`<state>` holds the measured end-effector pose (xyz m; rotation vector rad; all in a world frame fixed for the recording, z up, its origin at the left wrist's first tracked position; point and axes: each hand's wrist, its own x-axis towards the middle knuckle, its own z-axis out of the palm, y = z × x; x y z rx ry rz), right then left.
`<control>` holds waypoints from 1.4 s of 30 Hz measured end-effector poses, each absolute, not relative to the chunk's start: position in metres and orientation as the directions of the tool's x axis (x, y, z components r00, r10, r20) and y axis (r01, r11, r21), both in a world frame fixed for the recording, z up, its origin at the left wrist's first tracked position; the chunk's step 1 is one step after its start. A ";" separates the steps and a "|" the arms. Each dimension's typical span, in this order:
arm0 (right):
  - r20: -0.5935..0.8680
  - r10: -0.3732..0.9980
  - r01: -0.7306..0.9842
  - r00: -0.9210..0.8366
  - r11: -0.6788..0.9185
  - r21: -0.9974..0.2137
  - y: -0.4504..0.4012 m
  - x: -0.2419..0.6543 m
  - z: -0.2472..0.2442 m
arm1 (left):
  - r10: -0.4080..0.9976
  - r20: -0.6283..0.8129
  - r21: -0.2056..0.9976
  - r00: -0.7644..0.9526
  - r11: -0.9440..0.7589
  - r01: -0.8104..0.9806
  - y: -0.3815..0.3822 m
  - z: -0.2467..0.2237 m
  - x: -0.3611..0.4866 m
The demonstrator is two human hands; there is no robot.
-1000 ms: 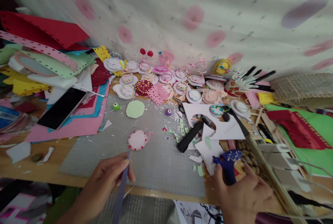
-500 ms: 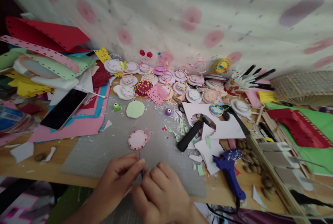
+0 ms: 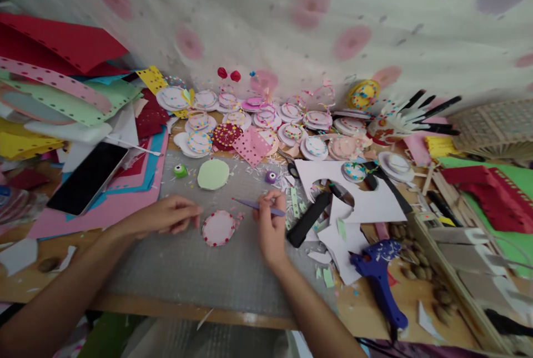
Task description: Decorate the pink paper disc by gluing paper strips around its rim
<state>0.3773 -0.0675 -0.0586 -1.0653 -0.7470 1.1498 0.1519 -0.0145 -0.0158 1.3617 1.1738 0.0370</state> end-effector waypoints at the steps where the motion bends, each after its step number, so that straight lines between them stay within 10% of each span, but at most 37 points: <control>1: -0.074 0.968 -0.342 0.241 0.013 -0.940 -0.069 0.376 -0.063 | 0.570 -0.635 0.747 0.522 0.278 0.605 -0.012 -0.019 0.157; 42: -0.063 0.997 -0.071 0.046 -0.060 -0.996 -0.075 0.371 -0.063 | 0.476 -0.682 0.714 0.555 0.266 0.648 -0.013 -0.031 0.166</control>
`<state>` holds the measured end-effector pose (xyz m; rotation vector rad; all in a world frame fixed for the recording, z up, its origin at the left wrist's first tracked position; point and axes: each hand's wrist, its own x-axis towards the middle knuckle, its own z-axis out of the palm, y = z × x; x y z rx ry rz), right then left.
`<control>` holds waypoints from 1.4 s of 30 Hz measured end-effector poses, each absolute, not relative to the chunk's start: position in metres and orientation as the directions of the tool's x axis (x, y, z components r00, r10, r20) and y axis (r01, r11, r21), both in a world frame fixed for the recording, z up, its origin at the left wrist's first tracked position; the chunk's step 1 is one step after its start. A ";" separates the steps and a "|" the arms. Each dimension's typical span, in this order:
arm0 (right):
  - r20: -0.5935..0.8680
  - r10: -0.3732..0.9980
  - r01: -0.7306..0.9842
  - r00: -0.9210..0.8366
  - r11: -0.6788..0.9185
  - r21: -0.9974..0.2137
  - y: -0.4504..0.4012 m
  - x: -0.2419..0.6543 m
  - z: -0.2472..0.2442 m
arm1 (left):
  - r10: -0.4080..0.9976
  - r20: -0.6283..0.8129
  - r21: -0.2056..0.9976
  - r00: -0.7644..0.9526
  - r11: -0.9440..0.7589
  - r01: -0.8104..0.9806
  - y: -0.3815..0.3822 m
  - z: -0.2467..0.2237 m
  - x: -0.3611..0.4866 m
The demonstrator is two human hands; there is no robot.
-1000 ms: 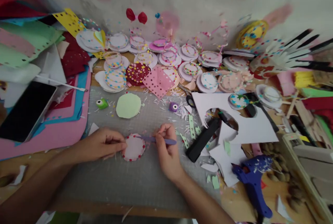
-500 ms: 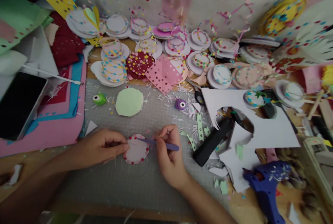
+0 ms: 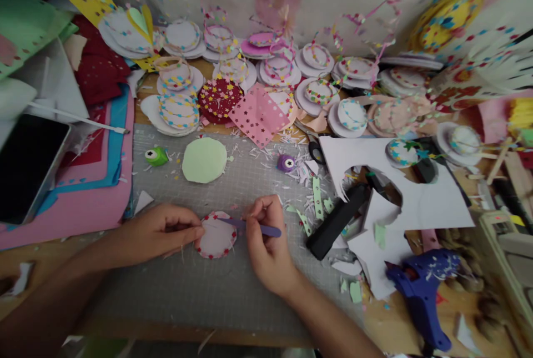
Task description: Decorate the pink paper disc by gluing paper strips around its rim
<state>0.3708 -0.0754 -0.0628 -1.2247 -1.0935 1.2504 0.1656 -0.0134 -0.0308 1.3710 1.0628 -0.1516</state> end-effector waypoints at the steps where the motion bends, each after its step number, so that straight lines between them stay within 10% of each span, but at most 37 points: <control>1: -0.062 0.997 -0.076 0.044 -0.059 -0.995 -0.075 0.371 -0.063 | 0.476 -0.681 0.714 0.556 0.266 0.648 -0.014 -0.031 0.165; 42: -0.134 0.990 -0.203 0.042 -0.123 -0.971 -0.077 0.370 -0.063 | 0.489 -0.656 0.731 0.575 0.223 0.645 -0.012 -0.029 0.168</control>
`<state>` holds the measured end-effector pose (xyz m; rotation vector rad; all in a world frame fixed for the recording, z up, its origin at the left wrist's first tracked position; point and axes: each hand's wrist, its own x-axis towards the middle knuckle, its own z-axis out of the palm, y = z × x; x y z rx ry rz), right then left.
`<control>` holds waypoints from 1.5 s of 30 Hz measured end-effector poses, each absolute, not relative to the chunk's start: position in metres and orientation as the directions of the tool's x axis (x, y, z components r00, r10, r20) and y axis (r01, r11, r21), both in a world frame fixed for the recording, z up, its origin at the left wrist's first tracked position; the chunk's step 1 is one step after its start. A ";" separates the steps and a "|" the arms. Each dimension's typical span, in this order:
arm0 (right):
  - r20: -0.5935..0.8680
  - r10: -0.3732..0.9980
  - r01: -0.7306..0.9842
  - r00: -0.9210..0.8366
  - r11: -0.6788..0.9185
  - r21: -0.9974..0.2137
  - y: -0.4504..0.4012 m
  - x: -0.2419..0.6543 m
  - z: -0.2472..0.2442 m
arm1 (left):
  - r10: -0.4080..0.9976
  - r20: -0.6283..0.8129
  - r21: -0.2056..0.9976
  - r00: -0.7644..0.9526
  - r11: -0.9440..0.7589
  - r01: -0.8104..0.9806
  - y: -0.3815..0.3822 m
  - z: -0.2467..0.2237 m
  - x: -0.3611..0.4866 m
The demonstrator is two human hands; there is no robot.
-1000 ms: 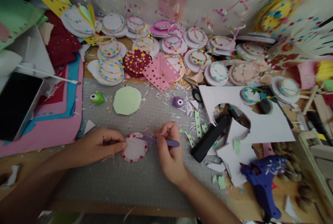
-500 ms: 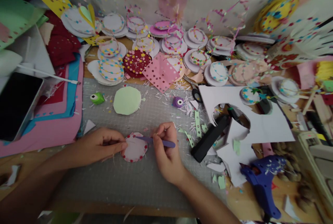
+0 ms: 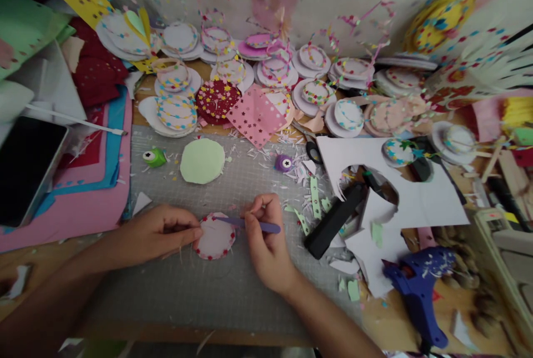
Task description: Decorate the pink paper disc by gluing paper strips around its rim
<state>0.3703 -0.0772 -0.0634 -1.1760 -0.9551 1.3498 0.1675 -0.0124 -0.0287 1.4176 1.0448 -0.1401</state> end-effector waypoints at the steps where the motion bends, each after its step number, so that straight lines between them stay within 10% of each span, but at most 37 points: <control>1: -0.140 0.989 -0.219 0.037 -0.129 -0.967 -0.077 0.371 -0.064 | 0.487 -0.661 0.728 0.571 0.228 0.647 -0.013 -0.029 0.167; 12: -0.144 0.978 -0.495 0.149 -0.052 -0.867 -0.053 0.390 -0.051 | 0.505 -0.650 0.736 0.568 0.232 0.636 -0.014 -0.032 0.165; 27: 0.109 0.981 -0.134 0.160 0.131 -0.982 -0.048 0.383 -0.073 | 0.434 -0.541 0.833 0.721 0.154 0.532 -0.011 -0.039 0.151; 45: 0.118 0.986 -0.133 0.114 0.133 -0.982 -0.044 0.377 -0.083 | 0.508 -0.450 0.886 0.734 0.148 0.440 -0.012 -0.037 0.142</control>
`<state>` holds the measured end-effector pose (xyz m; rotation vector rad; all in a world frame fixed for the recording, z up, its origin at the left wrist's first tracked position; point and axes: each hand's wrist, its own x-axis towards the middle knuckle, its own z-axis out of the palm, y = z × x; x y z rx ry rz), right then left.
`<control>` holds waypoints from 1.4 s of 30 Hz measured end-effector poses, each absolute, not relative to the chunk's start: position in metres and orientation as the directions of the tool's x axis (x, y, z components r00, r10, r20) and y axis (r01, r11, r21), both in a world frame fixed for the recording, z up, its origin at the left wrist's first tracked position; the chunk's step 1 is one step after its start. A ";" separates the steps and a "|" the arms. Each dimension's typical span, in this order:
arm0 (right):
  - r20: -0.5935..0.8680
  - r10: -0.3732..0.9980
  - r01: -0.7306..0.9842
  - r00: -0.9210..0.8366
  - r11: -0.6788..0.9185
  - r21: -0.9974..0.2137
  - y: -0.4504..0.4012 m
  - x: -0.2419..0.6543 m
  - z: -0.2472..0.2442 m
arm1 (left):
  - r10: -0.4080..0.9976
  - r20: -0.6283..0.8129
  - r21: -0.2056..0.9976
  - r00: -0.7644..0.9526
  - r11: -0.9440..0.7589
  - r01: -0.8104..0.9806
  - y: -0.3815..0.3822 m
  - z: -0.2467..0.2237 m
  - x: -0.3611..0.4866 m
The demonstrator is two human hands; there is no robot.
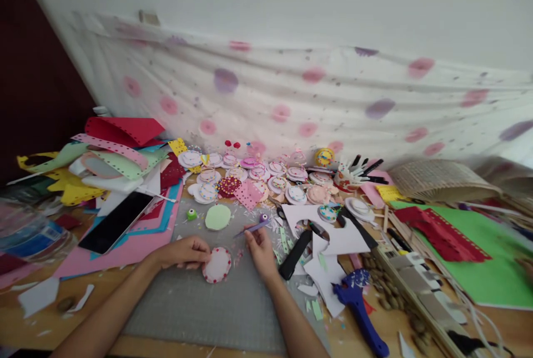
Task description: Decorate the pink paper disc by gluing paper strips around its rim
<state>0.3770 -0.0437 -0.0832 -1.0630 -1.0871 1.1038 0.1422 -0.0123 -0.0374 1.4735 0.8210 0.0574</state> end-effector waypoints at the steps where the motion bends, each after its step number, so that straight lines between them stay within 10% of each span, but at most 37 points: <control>1: 0.119 0.987 -0.132 0.112 0.133 -0.982 -0.044 0.377 -0.084 | 0.509 -0.446 0.888 0.736 0.153 0.433 -0.012 -0.038 0.142; 42: 0.175 0.970 0.073 0.168 0.165 -0.984 -0.049 0.388 -0.095 | 0.453 -0.434 0.900 0.779 0.184 0.394 -0.010 -0.043 0.148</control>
